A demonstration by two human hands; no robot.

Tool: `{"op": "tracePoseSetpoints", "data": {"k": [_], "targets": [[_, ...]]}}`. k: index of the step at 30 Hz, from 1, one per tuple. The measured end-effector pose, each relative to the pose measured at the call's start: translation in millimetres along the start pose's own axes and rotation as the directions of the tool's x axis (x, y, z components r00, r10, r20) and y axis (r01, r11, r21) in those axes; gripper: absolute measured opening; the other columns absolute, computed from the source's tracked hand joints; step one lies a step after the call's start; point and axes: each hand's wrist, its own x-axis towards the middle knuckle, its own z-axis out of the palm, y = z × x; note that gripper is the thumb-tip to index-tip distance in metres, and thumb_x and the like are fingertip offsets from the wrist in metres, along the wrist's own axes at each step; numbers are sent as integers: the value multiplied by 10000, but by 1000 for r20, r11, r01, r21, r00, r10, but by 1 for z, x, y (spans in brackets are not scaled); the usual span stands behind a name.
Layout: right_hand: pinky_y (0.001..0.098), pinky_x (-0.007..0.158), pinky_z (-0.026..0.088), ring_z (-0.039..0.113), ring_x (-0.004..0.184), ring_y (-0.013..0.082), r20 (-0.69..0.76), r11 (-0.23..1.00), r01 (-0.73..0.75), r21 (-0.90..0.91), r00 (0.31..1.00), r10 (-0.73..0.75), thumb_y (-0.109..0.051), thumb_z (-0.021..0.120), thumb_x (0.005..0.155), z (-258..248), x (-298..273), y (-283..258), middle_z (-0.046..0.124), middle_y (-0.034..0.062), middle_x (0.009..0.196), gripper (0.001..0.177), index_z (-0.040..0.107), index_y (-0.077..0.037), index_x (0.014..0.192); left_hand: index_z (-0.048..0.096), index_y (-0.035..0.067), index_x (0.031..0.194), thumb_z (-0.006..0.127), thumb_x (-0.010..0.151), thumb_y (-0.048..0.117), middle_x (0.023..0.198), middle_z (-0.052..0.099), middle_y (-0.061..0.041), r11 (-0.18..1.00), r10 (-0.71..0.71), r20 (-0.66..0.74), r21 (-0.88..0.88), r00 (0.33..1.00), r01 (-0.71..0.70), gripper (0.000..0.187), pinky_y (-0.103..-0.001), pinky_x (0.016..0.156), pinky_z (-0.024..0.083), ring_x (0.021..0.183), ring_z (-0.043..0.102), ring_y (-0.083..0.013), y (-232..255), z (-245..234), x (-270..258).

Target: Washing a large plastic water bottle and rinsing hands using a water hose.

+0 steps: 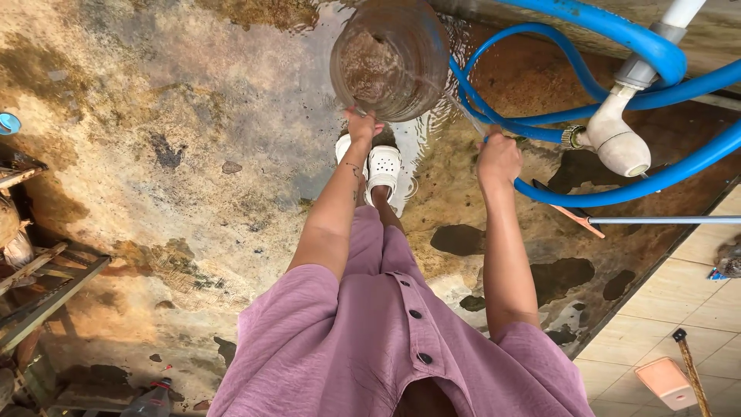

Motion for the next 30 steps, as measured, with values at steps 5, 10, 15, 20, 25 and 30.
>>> {"op": "tracePoseSetpoints", "data": {"k": [5, 10, 15, 20, 25, 30], "targets": [[513, 775, 567, 730, 902, 410, -58, 997, -77, -24, 995, 76, -223, 775, 911, -3, 7, -2, 749, 208, 937, 270, 643, -63, 1084, 129, 118, 1451, 624, 904, -28, 1194, 590, -279, 982, -137, 123, -111, 983, 151, 751, -367, 603, 643, 714, 738, -294, -13, 19, -6], [495, 759, 581, 738, 890, 403, -93, 990, -117, -77, 990, 110, -230, 781, 897, 8, 11, -4, 752, 210, 920, 291, 642, -55, 1083, 16, 188, 1379, 535, 864, -146, 1234, 491, -260, 940, -221, 181, -224, 958, 259, 804, -412, 727, 666, 802, 723, -351, -17, 34, -10], [478, 755, 589, 756, 873, 367, -76, 988, -113, -101, 991, 106, -225, 762, 943, 10, 12, -3, 751, 211, 887, 264, 652, -34, 1088, 66, 154, 1336, 490, 879, -153, 1176, 524, -282, 910, -237, 239, -286, 942, 301, 695, -418, 751, 672, 812, 718, -345, -24, 46, -9], [472, 760, 592, 758, 861, 363, -82, 989, -93, -112, 993, 84, -212, 761, 925, 14, 14, -3, 750, 213, 879, 261, 656, -22, 1069, 90, 160, 1344, 500, 908, -154, 1191, 515, -278, 911, -261, 222, -267, 940, 316, 676, -410, 777, 632, 838, 715, -337, -21, 44, -10], [483, 739, 594, 753, 846, 383, -96, 993, -86, -78, 992, 78, -180, 744, 929, 17, 14, -11, 751, 214, 866, 240, 652, -18, 1079, 114, 177, 1353, 464, 901, -149, 1184, 521, -279, 902, -281, 196, -281, 939, 329, 657, -420, 754, 630, 816, 708, -346, -18, 42, -12], [484, 726, 603, 753, 836, 397, -99, 988, -98, -117, 991, 86, -113, 676, 968, 39, 23, -1, 748, 229, 861, 194, 650, -19, 1136, 100, 223, 1388, 484, 887, -173, 1198, 523, -276, 893, -290, 190, -297, 938, 337, 745, -422, 763, 677, 835, 711, -348, -16, 45, -17]]}}
